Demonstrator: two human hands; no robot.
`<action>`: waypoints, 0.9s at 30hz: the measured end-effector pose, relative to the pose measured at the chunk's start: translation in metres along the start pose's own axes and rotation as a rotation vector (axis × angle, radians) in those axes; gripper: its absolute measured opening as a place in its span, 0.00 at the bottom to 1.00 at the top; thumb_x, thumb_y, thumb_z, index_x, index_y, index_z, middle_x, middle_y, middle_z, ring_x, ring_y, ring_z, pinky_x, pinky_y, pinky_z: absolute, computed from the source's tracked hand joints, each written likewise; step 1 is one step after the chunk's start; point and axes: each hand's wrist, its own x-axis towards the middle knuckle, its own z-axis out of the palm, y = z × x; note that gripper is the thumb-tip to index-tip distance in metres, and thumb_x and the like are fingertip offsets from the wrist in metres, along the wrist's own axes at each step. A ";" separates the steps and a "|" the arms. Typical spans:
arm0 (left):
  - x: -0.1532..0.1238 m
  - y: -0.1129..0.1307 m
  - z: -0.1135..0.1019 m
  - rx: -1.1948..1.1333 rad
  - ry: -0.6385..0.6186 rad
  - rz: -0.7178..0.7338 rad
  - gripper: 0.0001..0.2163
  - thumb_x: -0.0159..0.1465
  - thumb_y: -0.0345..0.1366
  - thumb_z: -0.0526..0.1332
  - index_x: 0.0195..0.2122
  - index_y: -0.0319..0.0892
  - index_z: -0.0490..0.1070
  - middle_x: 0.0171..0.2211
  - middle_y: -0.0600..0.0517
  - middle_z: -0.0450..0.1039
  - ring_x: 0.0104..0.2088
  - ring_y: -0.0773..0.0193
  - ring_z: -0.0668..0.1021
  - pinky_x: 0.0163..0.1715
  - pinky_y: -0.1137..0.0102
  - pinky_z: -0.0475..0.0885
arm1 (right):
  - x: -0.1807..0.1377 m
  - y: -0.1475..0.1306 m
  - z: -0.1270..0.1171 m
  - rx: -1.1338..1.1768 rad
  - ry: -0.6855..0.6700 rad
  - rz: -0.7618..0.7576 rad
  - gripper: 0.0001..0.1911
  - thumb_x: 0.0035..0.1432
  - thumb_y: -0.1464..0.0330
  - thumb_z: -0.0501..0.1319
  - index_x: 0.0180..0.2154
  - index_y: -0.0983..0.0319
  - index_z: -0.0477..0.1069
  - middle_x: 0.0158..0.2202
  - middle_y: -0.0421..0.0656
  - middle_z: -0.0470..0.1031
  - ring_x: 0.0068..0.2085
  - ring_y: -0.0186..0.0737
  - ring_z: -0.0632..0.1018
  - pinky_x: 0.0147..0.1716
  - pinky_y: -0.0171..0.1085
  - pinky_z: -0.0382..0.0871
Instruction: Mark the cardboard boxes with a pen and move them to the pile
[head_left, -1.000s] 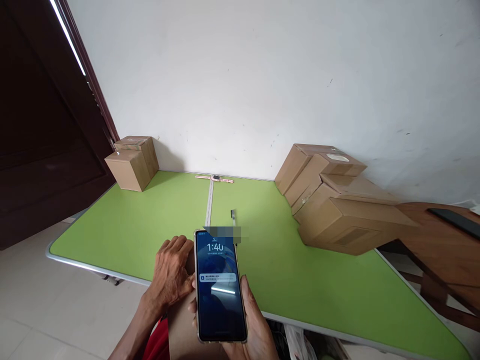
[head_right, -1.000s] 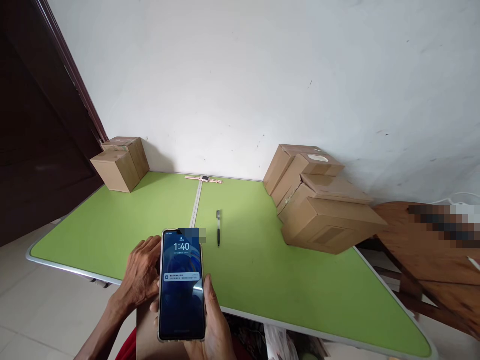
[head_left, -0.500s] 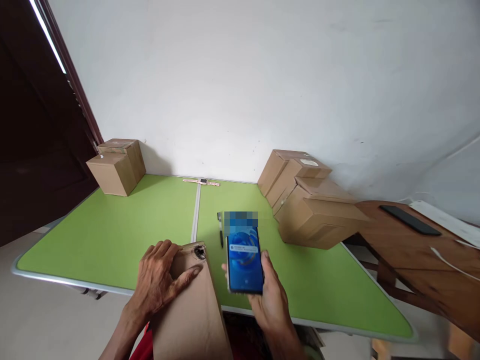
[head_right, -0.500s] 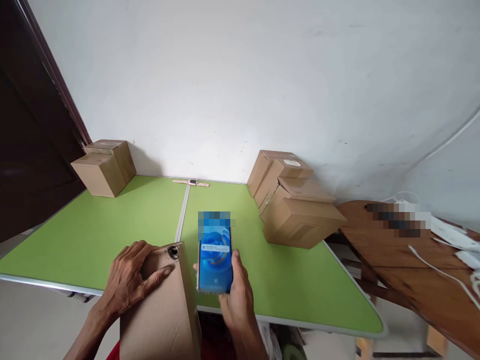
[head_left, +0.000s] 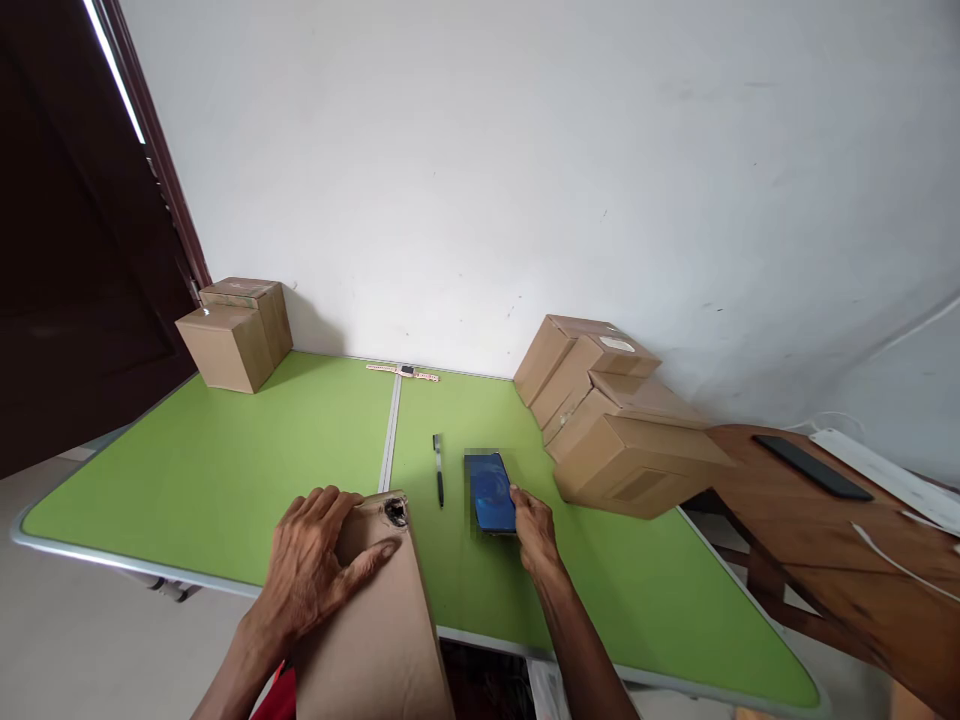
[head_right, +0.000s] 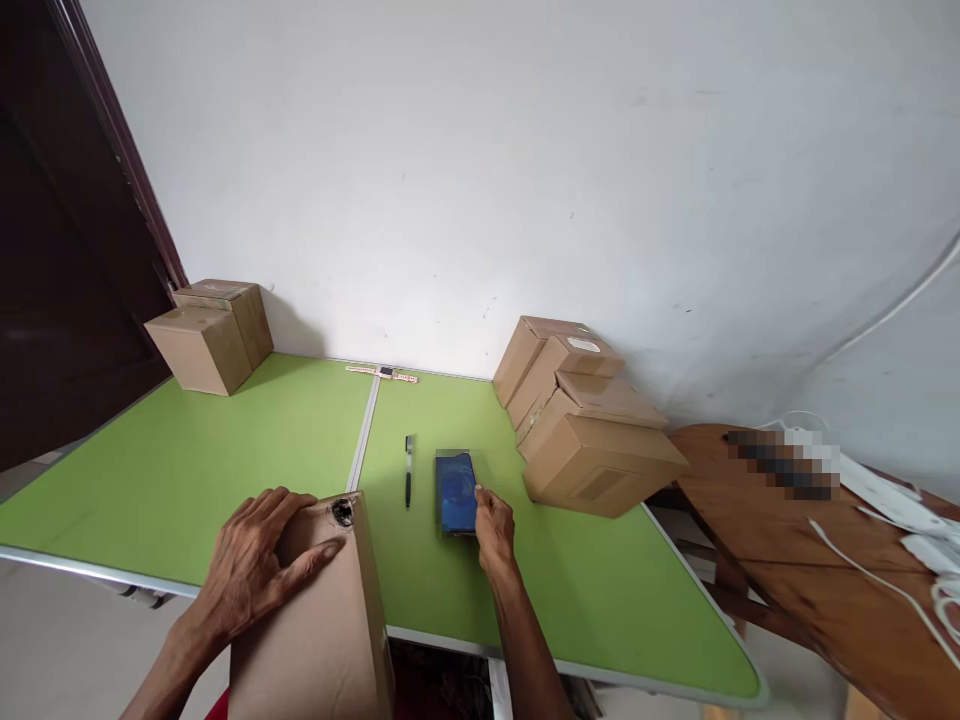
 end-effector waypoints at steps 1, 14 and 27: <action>0.000 0.000 0.000 0.002 0.002 -0.003 0.20 0.70 0.56 0.62 0.46 0.44 0.76 0.37 0.47 0.79 0.37 0.51 0.80 0.38 0.58 0.72 | 0.002 0.001 -0.001 -0.070 -0.005 -0.008 0.15 0.71 0.57 0.64 0.44 0.64 0.77 0.41 0.42 0.80 0.40 0.41 0.82 0.42 0.43 0.79; -0.002 -0.001 0.000 -0.037 0.057 -0.027 0.21 0.71 0.55 0.62 0.52 0.41 0.73 0.42 0.44 0.82 0.40 0.48 0.83 0.42 0.55 0.75 | -0.007 -0.019 -0.004 -0.582 -0.082 -0.178 0.14 0.66 0.60 0.60 0.32 0.61 0.76 0.32 0.52 0.80 0.42 0.58 0.82 0.41 0.45 0.69; 0.000 -0.032 -0.024 -0.535 -0.218 -0.313 0.21 0.70 0.57 0.61 0.55 0.49 0.76 0.54 0.45 0.82 0.54 0.46 0.82 0.53 0.53 0.76 | -0.112 -0.055 0.032 -0.083 -0.508 -0.404 0.31 0.72 0.50 0.50 0.69 0.54 0.66 0.71 0.48 0.67 0.68 0.50 0.72 0.63 0.49 0.71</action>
